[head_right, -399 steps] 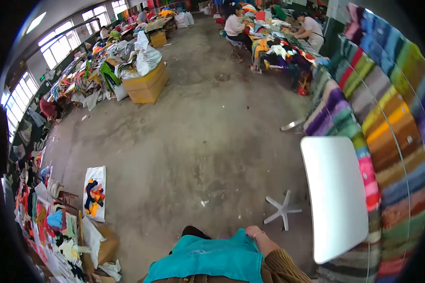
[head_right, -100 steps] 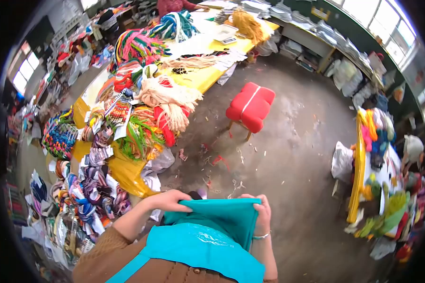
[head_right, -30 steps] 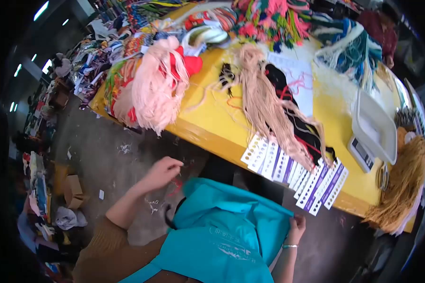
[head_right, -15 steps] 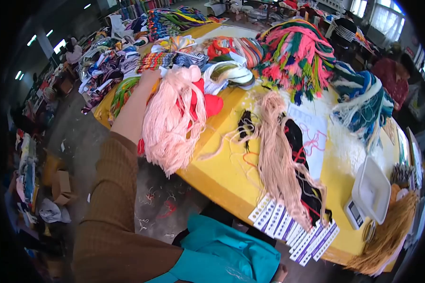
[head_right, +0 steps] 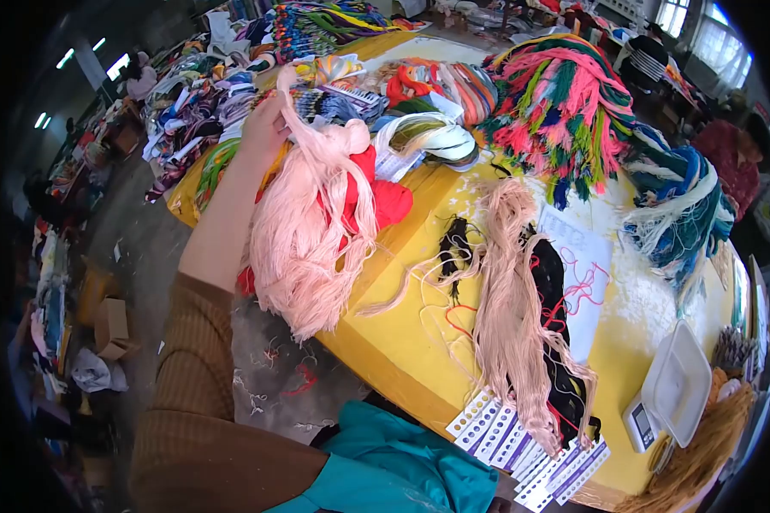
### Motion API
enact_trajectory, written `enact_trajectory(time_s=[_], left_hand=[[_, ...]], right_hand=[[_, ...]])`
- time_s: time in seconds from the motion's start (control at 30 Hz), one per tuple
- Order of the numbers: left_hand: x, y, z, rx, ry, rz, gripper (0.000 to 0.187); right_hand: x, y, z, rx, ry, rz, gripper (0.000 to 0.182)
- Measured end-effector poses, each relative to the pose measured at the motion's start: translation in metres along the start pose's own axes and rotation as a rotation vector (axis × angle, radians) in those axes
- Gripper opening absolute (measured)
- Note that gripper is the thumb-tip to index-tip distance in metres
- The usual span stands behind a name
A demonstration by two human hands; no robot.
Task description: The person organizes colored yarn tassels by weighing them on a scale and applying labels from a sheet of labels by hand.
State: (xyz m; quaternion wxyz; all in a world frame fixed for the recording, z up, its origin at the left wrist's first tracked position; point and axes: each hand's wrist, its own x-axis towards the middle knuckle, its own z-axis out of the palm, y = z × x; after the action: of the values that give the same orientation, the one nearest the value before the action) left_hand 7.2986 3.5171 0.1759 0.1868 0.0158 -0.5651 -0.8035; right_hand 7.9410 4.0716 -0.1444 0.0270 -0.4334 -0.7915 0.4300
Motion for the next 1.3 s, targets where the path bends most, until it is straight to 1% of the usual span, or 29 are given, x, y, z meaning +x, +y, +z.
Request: enact_trajectory(time_s=[0.03, 0.1, 0.17, 0.2, 0.23, 0.3, 0.37, 0.43, 0.47, 0.5, 0.57, 0.6, 0.67, 0.7, 0.77, 0.8, 0.87, 0.9, 0.93, 0.97, 1.0, 1.03, 1.07, 1.1, 1.13, 1.2, 1.23, 1.27, 1.3], left_hand=[[-0.013, 0.010, 0.003, 0.001, 0.003, 0.002, 0.024], [-0.043, 0.029, 0.010, -0.139, -0.165, 0.091, 0.017], [-0.080, 0.047, 0.019, -0.175, -0.172, 0.158, 0.013], [-0.102, 0.059, 0.028, -0.164, -0.170, 0.218, 0.015], [-0.122, 0.073, 0.029, -0.124, -0.221, 0.258, 0.016], [-0.162, 0.103, 0.031, -0.075, -0.297, 0.336, 0.020], [-0.203, 0.130, 0.031, -0.039, -0.300, 0.446, 0.020], [-0.243, 0.158, 0.034, -0.057, -0.266, 0.498, 0.019], [-0.263, 0.172, 0.034, -0.053, -0.250, 0.520, 0.019], [-0.282, 0.182, 0.036, -0.070, -0.244, 0.558, 0.019], [-0.317, 0.200, 0.033, -0.027, -0.320, 0.649, 0.020], [-0.334, 0.206, 0.033, -0.043, -0.258, 0.658, 0.021], [-0.365, 0.218, 0.035, 0.140, -0.368, 0.735, 0.024], [-0.382, 0.219, 0.040, 0.197, -0.302, 0.734, 0.029], [-0.405, 0.204, 0.037, 0.290, -0.311, 0.701, 0.032], [-0.417, 0.193, 0.036, 0.332, -0.232, 0.612, 0.030], [-0.435, 0.172, 0.044, 0.314, -0.315, 0.422, 0.030], [-0.437, 0.162, 0.044, 0.348, -0.365, 0.303, 0.030], [-0.438, 0.148, 0.045, 0.318, -0.405, 0.255, 0.027], [-0.437, 0.137, 0.045, 0.356, -0.400, 0.170, 0.026], [-0.434, 0.127, 0.044, 0.393, -0.392, 0.081, 0.024], [-0.427, 0.111, 0.038, 0.404, -0.428, 0.053, 0.021], [-0.419, 0.095, 0.034, 0.380, -0.421, -0.011, 0.020], [-0.413, 0.079, 0.030, 0.356, -0.411, -0.073, 0.019], [-0.407, 0.064, 0.030, 0.278, -0.404, -0.084, 0.018], [-0.398, 0.053, 0.035, 0.189, -0.442, -0.118, 0.018], [-0.392, 0.046, 0.036, 0.194, -0.459, -0.072, 0.018], [-0.388, 0.044, 0.040, 0.192, -0.459, -0.076, 0.018], [-0.385, 0.042, 0.044, 0.207, -0.464, -0.082, 0.018]], right_hand=[[-0.005, -0.001, -0.003, 0.003, -0.007, -0.040, 0.031], [-0.015, -0.002, -0.009, 0.016, -0.032, -0.164, 0.035], [-0.020, -0.001, -0.016, 0.078, -0.059, -0.428, 0.039], [-0.030, -0.033, -0.019, 0.117, -0.054, -0.590, 0.040], [-0.020, -0.074, -0.036, 0.146, -0.267, -0.506, 0.022], [-0.041, -0.200, -0.034, 0.080, -0.140, -0.895, 0.007], [-0.047, -0.259, -0.040, 0.050, -0.286, -0.954, 0.011], [-0.050, -0.306, -0.024, 0.266, -0.320, -1.125, 0.013], [-0.053, -0.327, -0.020, 0.295, -0.354, -1.193, 0.014], [-0.056, -0.346, -0.014, 0.366, -0.415, -1.215, 0.013], [-0.067, -0.385, -0.007, 0.472, -0.523, -1.285, 0.014], [-0.075, -0.404, -0.004, 0.504, -0.575, -1.313, 0.017], [-0.095, -0.439, -0.002, 0.572, -0.681, -1.384, 0.024], [-0.106, -0.452, 0.000, 0.607, -0.735, -1.426, 0.029], [-0.129, -0.468, 0.008, 0.671, -0.834, -1.448, 0.040], [-0.141, -0.471, 0.013, 0.716, -0.906, -1.413, 0.046], [-0.159, -0.467, 0.021, 0.738, -1.045, -1.328, 0.047], [-0.163, -0.460, 0.030, 0.710, -1.089, -1.197, 0.040], [-0.163, -0.449, 0.044, 0.683, -1.132, -1.063, 0.034], [-0.161, -0.436, 0.063, 0.749, -1.139, -0.872, 0.017], [-0.150, -0.427, 0.075, 0.715, -1.058, -0.872, 0.008], [-0.144, -0.422, 0.084, 0.786, -1.003, -0.829, 0.013], [-0.134, -0.415, 0.092, 0.755, -0.970, -0.852, 0.014], [-0.127, -0.413, 0.094, 0.746, -0.972, -0.793, 0.016], [-0.120, -0.414, 0.092, 0.679, -0.957, -0.796, 0.017], [-0.108, -0.417, 0.093, 0.581, -0.765, -0.924, 0.016], [-0.102, -0.419, 0.095, 0.541, -0.674, -0.997, 0.016], [-0.099, -0.421, 0.096, 0.561, -0.613, -1.032, 0.016], [-0.094, -0.422, 0.096, 0.552, -0.605, -1.030, 0.017]])
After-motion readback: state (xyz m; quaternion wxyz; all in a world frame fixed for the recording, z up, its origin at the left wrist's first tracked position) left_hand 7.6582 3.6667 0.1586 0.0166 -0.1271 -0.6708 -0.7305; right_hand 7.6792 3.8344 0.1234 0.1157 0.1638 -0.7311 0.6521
